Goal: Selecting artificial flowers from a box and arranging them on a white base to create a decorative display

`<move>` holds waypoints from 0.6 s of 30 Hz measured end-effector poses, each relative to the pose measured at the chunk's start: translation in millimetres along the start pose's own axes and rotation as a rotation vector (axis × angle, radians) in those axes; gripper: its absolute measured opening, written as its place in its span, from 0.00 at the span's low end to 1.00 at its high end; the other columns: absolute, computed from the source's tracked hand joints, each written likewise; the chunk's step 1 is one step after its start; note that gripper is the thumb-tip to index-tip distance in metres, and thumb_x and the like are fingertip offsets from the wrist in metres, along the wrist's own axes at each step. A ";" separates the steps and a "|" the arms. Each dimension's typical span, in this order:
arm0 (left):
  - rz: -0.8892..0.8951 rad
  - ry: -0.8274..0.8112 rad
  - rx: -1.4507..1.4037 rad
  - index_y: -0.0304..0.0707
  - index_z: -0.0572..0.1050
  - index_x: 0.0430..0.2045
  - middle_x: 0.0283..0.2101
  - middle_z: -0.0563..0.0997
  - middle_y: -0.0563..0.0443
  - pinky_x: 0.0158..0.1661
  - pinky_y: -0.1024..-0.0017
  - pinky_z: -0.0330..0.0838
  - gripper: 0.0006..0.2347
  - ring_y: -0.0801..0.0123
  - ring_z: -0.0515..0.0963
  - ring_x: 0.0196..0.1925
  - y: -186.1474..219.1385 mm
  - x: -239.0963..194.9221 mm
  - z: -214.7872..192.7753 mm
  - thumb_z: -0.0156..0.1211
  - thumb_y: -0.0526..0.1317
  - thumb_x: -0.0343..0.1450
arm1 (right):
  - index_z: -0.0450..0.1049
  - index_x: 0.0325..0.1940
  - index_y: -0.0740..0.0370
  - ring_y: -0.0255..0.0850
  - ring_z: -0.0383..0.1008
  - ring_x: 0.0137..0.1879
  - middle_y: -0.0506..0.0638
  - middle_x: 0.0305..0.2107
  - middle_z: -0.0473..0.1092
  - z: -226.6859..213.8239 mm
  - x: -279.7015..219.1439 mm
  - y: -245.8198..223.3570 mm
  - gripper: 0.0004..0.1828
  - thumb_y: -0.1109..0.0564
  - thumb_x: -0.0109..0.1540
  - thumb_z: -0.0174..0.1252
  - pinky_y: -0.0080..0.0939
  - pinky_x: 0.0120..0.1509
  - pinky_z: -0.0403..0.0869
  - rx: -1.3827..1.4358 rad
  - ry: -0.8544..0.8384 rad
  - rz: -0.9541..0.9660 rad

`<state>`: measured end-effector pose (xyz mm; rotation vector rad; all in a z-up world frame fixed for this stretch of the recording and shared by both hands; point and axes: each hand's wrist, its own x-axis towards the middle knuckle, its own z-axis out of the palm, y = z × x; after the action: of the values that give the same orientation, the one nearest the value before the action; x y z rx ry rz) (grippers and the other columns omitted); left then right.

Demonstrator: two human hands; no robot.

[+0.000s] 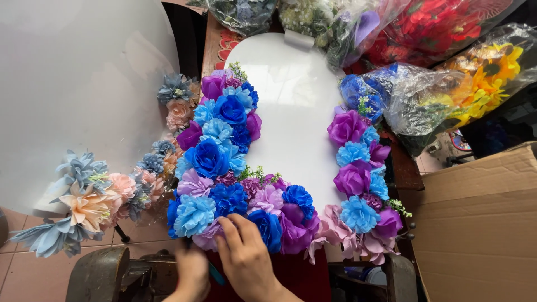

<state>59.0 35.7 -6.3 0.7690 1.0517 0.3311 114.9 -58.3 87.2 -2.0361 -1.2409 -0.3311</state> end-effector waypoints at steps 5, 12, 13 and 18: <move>0.043 0.004 -0.066 0.38 0.74 0.43 0.35 0.79 0.40 0.39 0.63 0.73 0.09 0.60 0.77 0.37 41.9 27.1 -15.8 0.55 0.29 0.71 | 0.72 0.55 0.66 0.58 0.72 0.44 0.65 0.47 0.68 24.7 -0.8 11.4 0.17 0.69 0.61 0.58 0.52 0.43 0.75 -0.127 -0.141 0.027; 0.067 0.018 -0.124 0.40 0.73 0.49 0.38 0.81 0.39 0.39 0.63 0.76 0.12 0.60 0.79 0.38 58.3 37.7 -15.0 0.54 0.28 0.72 | 0.73 0.51 0.66 0.55 0.74 0.36 0.60 0.42 0.69 26.4 7.4 16.8 0.18 0.73 0.58 0.55 0.49 0.37 0.76 -0.083 -0.139 0.099; 0.073 0.023 -0.129 0.40 0.75 0.47 0.37 0.81 0.41 0.38 0.64 0.75 0.10 0.62 0.78 0.37 55.2 40.9 -16.9 0.56 0.29 0.72 | 0.73 0.52 0.67 0.55 0.74 0.36 0.60 0.41 0.68 25.9 7.5 16.9 0.19 0.75 0.58 0.55 0.49 0.37 0.76 -0.071 -0.142 0.094; 0.078 0.064 -0.098 0.38 0.78 0.40 0.32 0.81 0.43 0.33 0.64 0.75 0.12 0.62 0.78 0.32 45.8 46.8 -20.7 0.47 0.24 0.70 | 0.72 0.54 0.68 0.56 0.74 0.37 0.61 0.42 0.68 32.2 3.2 19.7 0.20 0.74 0.58 0.58 0.50 0.38 0.76 -0.126 -0.136 0.054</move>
<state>68.2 103.6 -10.2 0.7165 1.0595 0.4735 128.7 -39.4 57.4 -2.2274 -1.2719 -0.2548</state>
